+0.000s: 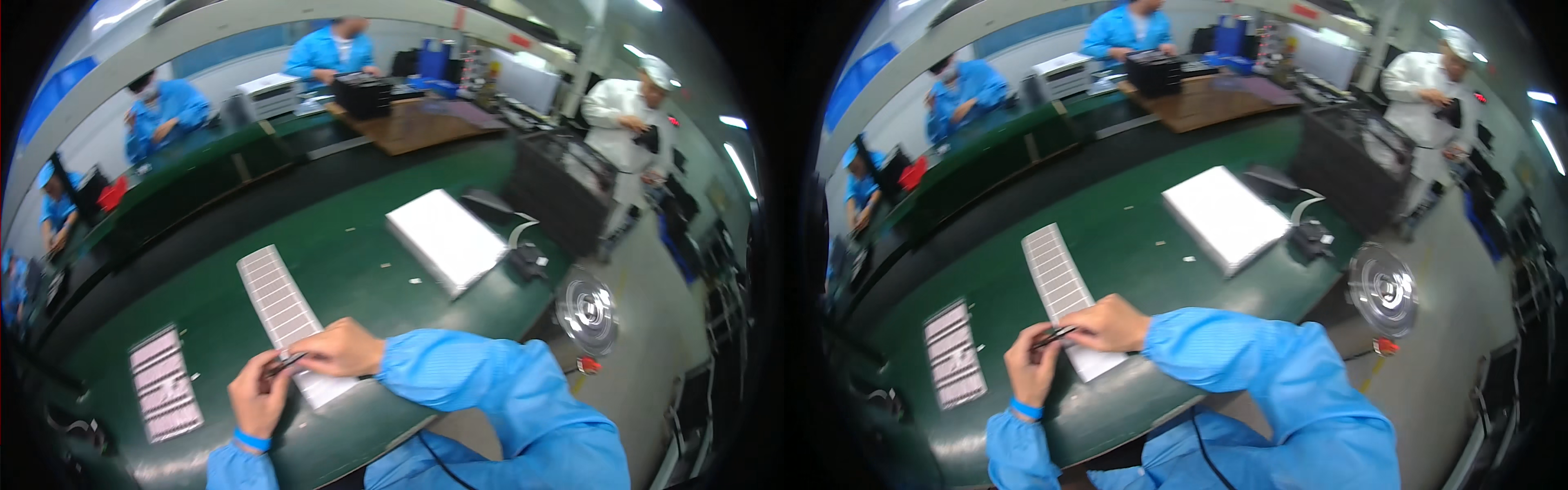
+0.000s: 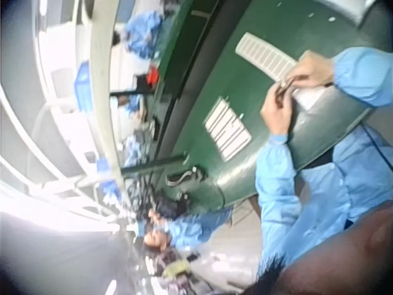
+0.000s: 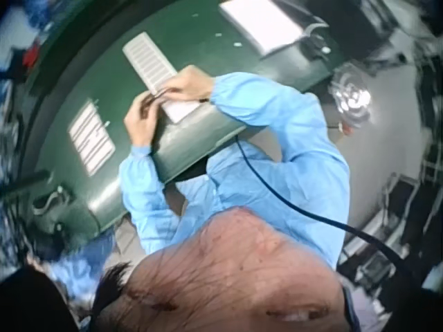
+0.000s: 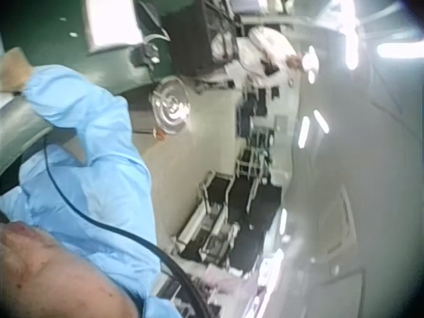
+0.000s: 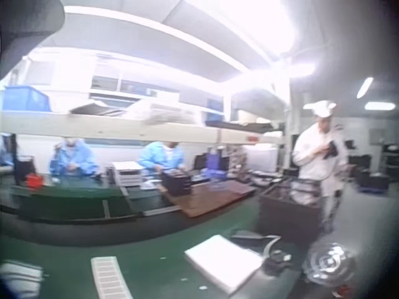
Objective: The worker is assembling electronic tablet or smartphone components, applying small parts and adhesive strips.
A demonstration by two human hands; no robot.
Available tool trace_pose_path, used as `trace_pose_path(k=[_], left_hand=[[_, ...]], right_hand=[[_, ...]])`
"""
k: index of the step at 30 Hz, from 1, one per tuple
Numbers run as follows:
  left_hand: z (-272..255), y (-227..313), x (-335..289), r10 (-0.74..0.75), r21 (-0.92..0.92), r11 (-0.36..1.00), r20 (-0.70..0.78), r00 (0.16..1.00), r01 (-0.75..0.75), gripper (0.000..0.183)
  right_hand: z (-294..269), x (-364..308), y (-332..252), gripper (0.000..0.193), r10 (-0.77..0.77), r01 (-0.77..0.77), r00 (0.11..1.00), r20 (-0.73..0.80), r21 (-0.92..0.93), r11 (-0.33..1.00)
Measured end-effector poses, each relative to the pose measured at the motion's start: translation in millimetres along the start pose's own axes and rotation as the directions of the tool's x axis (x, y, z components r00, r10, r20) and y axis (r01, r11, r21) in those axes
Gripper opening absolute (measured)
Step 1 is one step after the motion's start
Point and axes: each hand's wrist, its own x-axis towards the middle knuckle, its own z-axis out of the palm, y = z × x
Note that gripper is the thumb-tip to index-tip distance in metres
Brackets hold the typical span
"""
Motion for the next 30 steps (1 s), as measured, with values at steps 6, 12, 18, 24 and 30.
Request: trace_pose_path(k=[6,12,18,24,30], left_hand=[[2.0,-5.0,2.9,0.032,-0.013,0.999,-0.061,0.998,-0.033,0.008],[-1.1,-24.4,2.9,-0.148,-0.292,0.952,-0.173,0.974,0.092,0.017],[-1.1,-33.8,3.4,-0.196,-0.374,0.919,-0.161,0.967,0.124,0.018],[0.6,-25.9,2.7,-0.128,-0.347,0.931,-0.005,0.992,0.118,0.030],[1.5,-24.2,3.0,-0.121,-0.325,0.938,0.030,0.992,0.124,0.029]], right_hand=[[-5.9,0.2,-7.3,0.025,0.055,-0.052,0.998,-0.044,0.056,0.997],[-4.6,-1.9,-2.5,0.020,0.075,-0.072,0.997,-0.037,0.057,0.996],[-6.3,-0.8,-3.3,0.013,0.025,-0.024,0.999,-0.033,0.039,0.999],[-5.5,-1.9,-2.0,0.013,0.020,-0.019,1.000,-0.024,0.074,0.997],[-8.9,-2.1,-6.6,0.015,0.037,-0.036,0.999,-0.008,0.079,0.996]])
